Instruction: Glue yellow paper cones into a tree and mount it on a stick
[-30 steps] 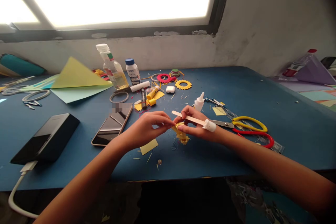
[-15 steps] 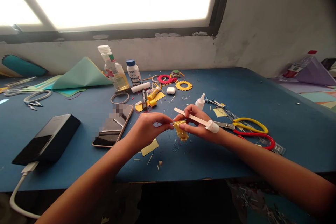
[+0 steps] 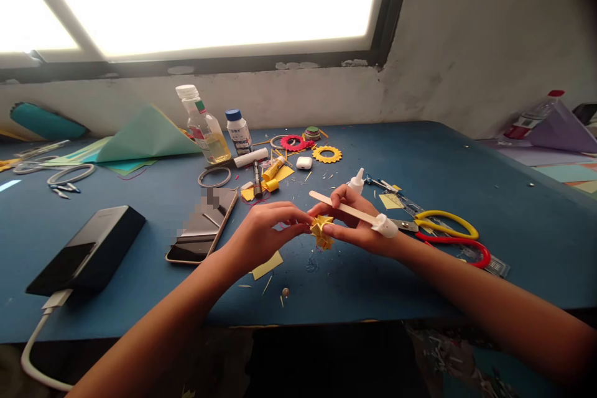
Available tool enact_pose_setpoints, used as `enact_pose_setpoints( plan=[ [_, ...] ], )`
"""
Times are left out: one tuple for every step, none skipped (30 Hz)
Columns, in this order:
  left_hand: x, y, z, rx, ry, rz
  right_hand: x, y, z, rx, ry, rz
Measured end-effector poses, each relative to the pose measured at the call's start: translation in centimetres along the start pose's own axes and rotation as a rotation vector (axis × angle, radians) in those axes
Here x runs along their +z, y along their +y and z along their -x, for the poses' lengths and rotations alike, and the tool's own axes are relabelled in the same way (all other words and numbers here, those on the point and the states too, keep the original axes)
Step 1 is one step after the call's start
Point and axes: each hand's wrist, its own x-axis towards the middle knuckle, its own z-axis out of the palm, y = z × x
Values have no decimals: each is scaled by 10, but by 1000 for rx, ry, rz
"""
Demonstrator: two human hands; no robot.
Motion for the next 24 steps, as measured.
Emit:
enact_pose_setpoints(
  plan=[
    [0,1,0,-12,-5,6,0,0,0,12,-11,-51],
    [0,1,-1,-31,-12,12,0,0,-1,26,-19,-101],
    [-1,2,-1,-53,-20,19,0,1,-1,42,-27,-146],
    [-1,2,-2,-75,-29,24,0,1,-1,59,-34,-185],
    [0,2,-2,-94,-35,28,1,1,-2,75,-37,-214],
    [0,2,-2,-110,-42,30,1,2,-2,88,-37,-236],
    [0,2,-3,-119,-50,33,2,2,-2,99,-36,-251],
    [0,1,-3,-122,-58,37,2,2,-3,106,-35,-260],
    [0,1,-3,-117,-65,41,3,2,-3,110,-34,-266],
    [0,0,-3,-110,-72,45,3,2,-3,112,-33,-267],
    [0,0,-3,-100,-79,47,3,2,-3,113,-34,-265],
    [0,0,-2,-91,-83,48,3,1,-2,114,-34,-260],
    [0,-1,-2,-81,-81,48,4,1,-2,114,-32,-253],
    [-1,-1,-2,-74,-77,46,4,1,-2,112,-28,-244],
    [-1,-1,-2,-70,-71,43,4,1,-3,108,-24,-237],
    [-1,-1,-2,-67,-66,38,3,1,-3,101,-21,-232],
    [-2,-2,-2,-64,-62,29,3,2,-4,89,-15,-227],
    [-2,-2,-3,-64,-61,17,3,2,-4,73,0,-218],
    [-3,-2,-3,-68,-65,4,2,3,-5,54,26,-200],
    [-4,-2,-4,-76,-70,-5,0,4,-6,32,68,-172],
    [-5,-3,-4,-88,-73,-10,-1,5,-7,10,120,-135],
    [-7,-3,-4,-110,-77,-10,-3,7,-8,-11,174,-96],
    [-9,-4,-5,-142,-77,-3,-5,8,-9,-26,221,-61],
    [-10,-5,-5,-183,-76,14,-7,10,-10,-35,251,-29]
  ],
)
